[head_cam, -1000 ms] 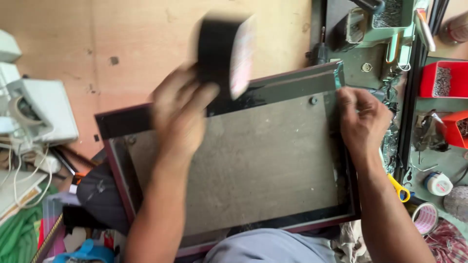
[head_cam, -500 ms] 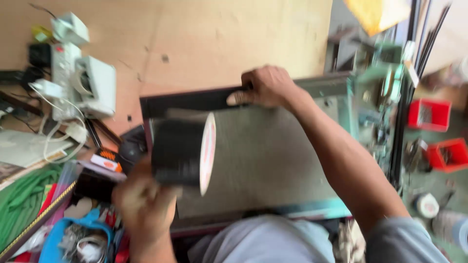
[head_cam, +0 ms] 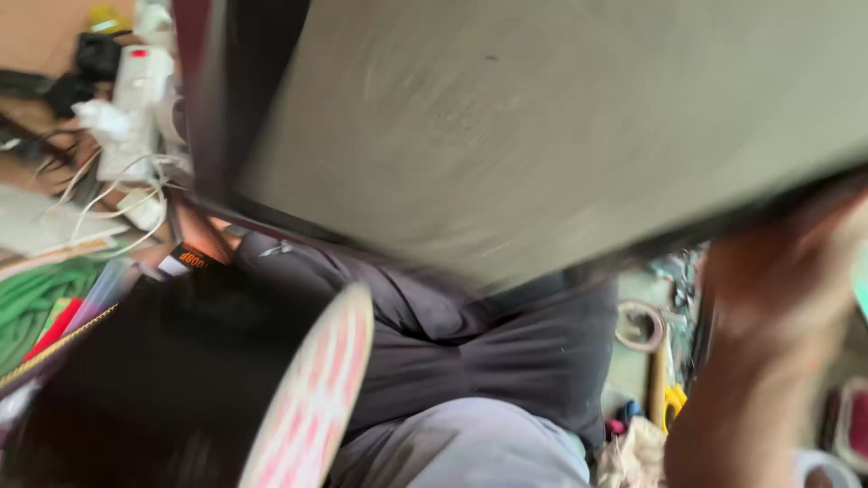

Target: Applying black tape to the edges of a mirror or frame glass to secure or finish it.

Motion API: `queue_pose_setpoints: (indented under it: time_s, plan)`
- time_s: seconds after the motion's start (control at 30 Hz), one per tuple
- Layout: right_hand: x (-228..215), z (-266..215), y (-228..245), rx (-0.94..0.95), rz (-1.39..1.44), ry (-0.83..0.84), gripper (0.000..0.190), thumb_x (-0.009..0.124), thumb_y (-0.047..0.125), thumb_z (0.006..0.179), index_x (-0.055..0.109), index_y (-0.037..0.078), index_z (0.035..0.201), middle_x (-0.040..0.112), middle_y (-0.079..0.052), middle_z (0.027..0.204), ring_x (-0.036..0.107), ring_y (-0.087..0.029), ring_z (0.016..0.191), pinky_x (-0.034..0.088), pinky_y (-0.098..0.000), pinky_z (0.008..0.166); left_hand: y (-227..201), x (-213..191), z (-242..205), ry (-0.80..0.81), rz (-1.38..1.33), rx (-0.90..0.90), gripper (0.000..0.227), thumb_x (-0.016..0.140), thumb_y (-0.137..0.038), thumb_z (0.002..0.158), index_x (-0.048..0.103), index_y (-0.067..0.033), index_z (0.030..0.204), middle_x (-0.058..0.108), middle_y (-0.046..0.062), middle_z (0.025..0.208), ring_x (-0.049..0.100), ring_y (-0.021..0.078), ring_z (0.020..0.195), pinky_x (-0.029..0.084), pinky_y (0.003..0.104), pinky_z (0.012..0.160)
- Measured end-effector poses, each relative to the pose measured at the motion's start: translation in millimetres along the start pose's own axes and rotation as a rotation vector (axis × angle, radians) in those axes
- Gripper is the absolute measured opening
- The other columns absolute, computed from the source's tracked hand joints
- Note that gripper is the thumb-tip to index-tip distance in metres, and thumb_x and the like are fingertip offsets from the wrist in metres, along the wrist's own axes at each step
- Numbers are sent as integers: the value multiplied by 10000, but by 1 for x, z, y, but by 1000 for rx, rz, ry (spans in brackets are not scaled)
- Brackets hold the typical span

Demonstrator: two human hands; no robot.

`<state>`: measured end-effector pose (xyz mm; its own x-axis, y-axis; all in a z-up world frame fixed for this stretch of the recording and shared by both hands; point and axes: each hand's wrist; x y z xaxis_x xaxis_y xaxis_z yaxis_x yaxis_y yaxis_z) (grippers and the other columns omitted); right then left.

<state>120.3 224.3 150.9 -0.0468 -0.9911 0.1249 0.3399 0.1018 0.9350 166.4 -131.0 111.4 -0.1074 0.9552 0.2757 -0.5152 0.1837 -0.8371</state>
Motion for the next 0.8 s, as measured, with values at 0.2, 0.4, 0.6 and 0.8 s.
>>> queue_pose_setpoints:
  time_s: [0.2,0.4,0.6,0.8]
  plan:
    - [-70,-195,-166,399,607,-358,355,709,219,1073,541,34,1325,608,-99,1243,580,-256,1125,428,-430,941,-25,-18,-29,-155,87,13,220,758,96,934,656,54,1124,666,86,1196,685,146,1043,581,284,955]
    - [-49,-268,-164,971,616,-451,363,698,284,961,582,60,1221,665,-108,1187,654,-265,1085,494,-482,997,74,-29,-69,-157,208,-190,165,719,94,969,670,73,1126,647,55,1116,651,111,963,540,240,848]
    - [-113,-292,-194,746,520,-564,542,661,486,985,587,151,1405,643,-42,1304,640,-216,1062,507,-400,845,113,-25,-82,-162,171,-225,140,703,-1,998,663,51,1121,653,47,1104,663,118,986,556,249,888]
    - [-204,-253,-165,577,53,-589,368,678,326,1096,592,-3,1236,691,-78,1136,677,-180,1042,542,-360,920,111,-26,-88,-174,220,-190,157,700,-18,1001,663,43,1141,643,51,1120,645,126,1023,555,264,935]
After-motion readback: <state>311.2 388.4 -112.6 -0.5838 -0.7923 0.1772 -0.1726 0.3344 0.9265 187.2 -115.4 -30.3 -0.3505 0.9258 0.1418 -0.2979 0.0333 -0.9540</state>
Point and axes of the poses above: each hand's wrist, its own z-axis towards the middle knuckle, its own x-axis out of the palm, y = z × x
